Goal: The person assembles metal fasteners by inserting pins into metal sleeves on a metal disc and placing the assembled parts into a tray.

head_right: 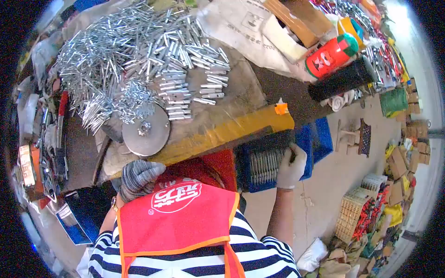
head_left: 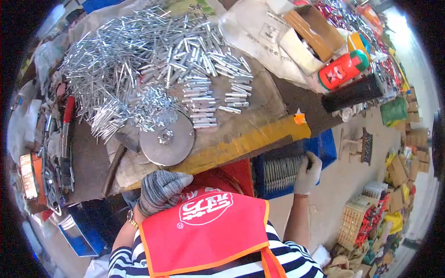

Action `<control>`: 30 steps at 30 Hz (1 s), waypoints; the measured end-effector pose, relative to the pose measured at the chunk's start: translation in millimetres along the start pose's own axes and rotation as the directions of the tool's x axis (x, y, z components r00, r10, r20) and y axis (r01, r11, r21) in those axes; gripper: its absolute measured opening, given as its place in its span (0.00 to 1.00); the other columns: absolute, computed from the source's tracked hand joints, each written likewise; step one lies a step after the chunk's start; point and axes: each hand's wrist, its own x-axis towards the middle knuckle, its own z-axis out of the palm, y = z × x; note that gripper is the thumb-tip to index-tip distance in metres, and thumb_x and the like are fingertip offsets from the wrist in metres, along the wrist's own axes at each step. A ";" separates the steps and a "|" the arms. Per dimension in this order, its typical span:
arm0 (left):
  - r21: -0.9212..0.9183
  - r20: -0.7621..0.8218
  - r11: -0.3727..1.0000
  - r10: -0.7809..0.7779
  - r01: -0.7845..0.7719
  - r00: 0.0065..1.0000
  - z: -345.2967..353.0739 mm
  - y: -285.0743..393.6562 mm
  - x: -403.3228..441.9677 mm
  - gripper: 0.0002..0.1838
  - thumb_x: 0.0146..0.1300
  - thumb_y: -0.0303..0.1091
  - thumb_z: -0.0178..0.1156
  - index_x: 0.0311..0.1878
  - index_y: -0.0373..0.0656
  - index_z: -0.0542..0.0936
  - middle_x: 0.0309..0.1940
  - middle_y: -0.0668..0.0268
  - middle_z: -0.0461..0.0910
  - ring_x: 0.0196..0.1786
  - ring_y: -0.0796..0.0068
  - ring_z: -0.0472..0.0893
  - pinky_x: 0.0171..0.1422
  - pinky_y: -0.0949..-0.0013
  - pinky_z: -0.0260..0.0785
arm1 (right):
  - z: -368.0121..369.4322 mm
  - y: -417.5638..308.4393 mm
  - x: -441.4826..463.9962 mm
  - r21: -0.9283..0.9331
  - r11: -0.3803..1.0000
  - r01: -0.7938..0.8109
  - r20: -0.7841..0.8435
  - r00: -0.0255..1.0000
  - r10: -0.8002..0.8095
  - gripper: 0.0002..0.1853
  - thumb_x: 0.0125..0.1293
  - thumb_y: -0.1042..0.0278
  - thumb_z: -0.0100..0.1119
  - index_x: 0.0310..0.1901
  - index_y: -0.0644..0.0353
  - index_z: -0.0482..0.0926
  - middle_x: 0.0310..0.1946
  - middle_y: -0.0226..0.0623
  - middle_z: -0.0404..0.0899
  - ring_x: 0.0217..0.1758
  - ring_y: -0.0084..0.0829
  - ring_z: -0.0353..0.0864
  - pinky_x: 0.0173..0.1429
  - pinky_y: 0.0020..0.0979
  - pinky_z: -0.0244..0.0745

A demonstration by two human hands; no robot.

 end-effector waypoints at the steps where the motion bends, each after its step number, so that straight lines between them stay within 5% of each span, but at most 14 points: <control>1: 0.012 -0.010 1.000 -0.001 0.002 1.000 -4.0 -1.2 -0.9 0.23 0.55 0.31 0.71 0.57 0.47 0.84 0.41 0.57 0.87 0.36 0.54 0.87 0.39 0.58 0.79 | -3.7 -38.6 13.8 0.079 0.990 0.119 0.045 0.991 -0.123 0.10 0.67 0.76 0.64 0.49 0.62 0.83 0.44 0.45 0.84 0.47 0.44 0.83 0.56 0.41 0.78; 4: 0.223 -0.183 0.973 -0.011 0.052 0.983 -15.9 -2.3 -2.9 0.19 0.59 0.27 0.68 0.55 0.49 0.85 0.41 0.61 0.87 0.39 0.57 0.85 0.42 0.58 0.79 | 10.5 -131.1 41.7 0.270 0.888 0.372 0.140 0.897 -0.419 0.10 0.62 0.78 0.69 0.45 0.58 0.85 0.43 0.40 0.85 0.49 0.42 0.84 0.56 0.37 0.79; 8: 0.347 -0.439 0.903 -0.080 0.252 0.895 -31.2 -4.7 -1.7 0.15 0.62 0.28 0.68 0.53 0.49 0.86 0.38 0.62 0.85 0.41 0.56 0.84 0.45 0.57 0.78 | 60.5 -183.2 60.7 0.372 0.822 0.431 0.230 0.815 -0.532 0.12 0.60 0.69 0.73 0.45 0.52 0.85 0.42 0.39 0.83 0.47 0.43 0.83 0.52 0.39 0.80; 10: 0.326 -0.436 0.866 -0.218 0.380 0.873 -47.3 -5.0 -4.3 0.16 0.62 0.28 0.68 0.53 0.49 0.85 0.41 0.61 0.85 0.42 0.56 0.84 0.47 0.58 0.78 | 74.7 -197.5 66.8 0.186 0.782 0.596 0.351 0.702 -0.619 0.13 0.59 0.62 0.73 0.45 0.50 0.84 0.41 0.38 0.82 0.45 0.43 0.82 0.48 0.40 0.80; 11: 0.294 -0.417 0.823 -0.346 0.485 0.841 -56.9 -4.6 -6.8 0.16 0.61 0.27 0.67 0.53 0.49 0.85 0.43 0.60 0.85 0.43 0.56 0.84 0.49 0.58 0.78 | 78.4 -203.0 68.3 0.168 0.765 0.621 0.338 0.693 -0.637 0.13 0.58 0.59 0.73 0.44 0.49 0.84 0.40 0.38 0.80 0.45 0.43 0.82 0.48 0.40 0.80; 15: 0.417 -0.529 0.747 -0.265 0.518 0.807 -75.2 -28.4 -25.0 0.14 0.62 0.28 0.67 0.51 0.51 0.85 0.42 0.61 0.84 0.45 0.57 0.83 0.50 0.58 0.78 | 82.2 -213.7 79.6 0.078 0.769 0.634 0.513 0.636 -0.577 0.14 0.57 0.58 0.73 0.43 0.49 0.83 0.42 0.39 0.80 0.46 0.43 0.83 0.47 0.43 0.81; 22: 0.463 -0.520 0.637 -0.368 0.616 0.771 -95.6 -63.7 -22.7 0.09 0.62 0.33 0.66 0.46 0.47 0.85 0.42 0.59 0.84 0.47 0.55 0.83 0.53 0.56 0.76 | 84.9 -240.3 97.2 -0.027 0.706 0.708 0.681 0.530 -0.505 0.13 0.55 0.63 0.70 0.41 0.55 0.81 0.40 0.42 0.80 0.41 0.45 0.86 0.46 0.45 0.82; 27: 0.545 -0.394 0.529 -0.523 0.651 0.755 -107.4 -92.6 -16.5 0.11 0.63 0.36 0.64 0.46 0.46 0.85 0.43 0.59 0.83 0.48 0.55 0.82 0.56 0.55 0.76 | 73.8 -226.8 89.0 0.110 0.783 0.613 0.509 0.642 -0.574 0.15 0.54 0.66 0.70 0.42 0.59 0.78 0.37 0.43 0.82 0.38 0.45 0.86 0.43 0.44 0.82; 30: 0.495 -0.384 0.580 -0.522 0.647 0.762 -110.2 -97.3 -11.7 0.10 0.63 0.37 0.65 0.44 0.47 0.85 0.43 0.58 0.82 0.49 0.55 0.82 0.55 0.55 0.76 | 45.0 -244.1 67.3 0.358 0.888 0.290 0.468 0.766 -0.439 0.13 0.55 0.76 0.71 0.40 0.60 0.77 0.30 0.36 0.83 0.30 0.35 0.85 0.39 0.33 0.80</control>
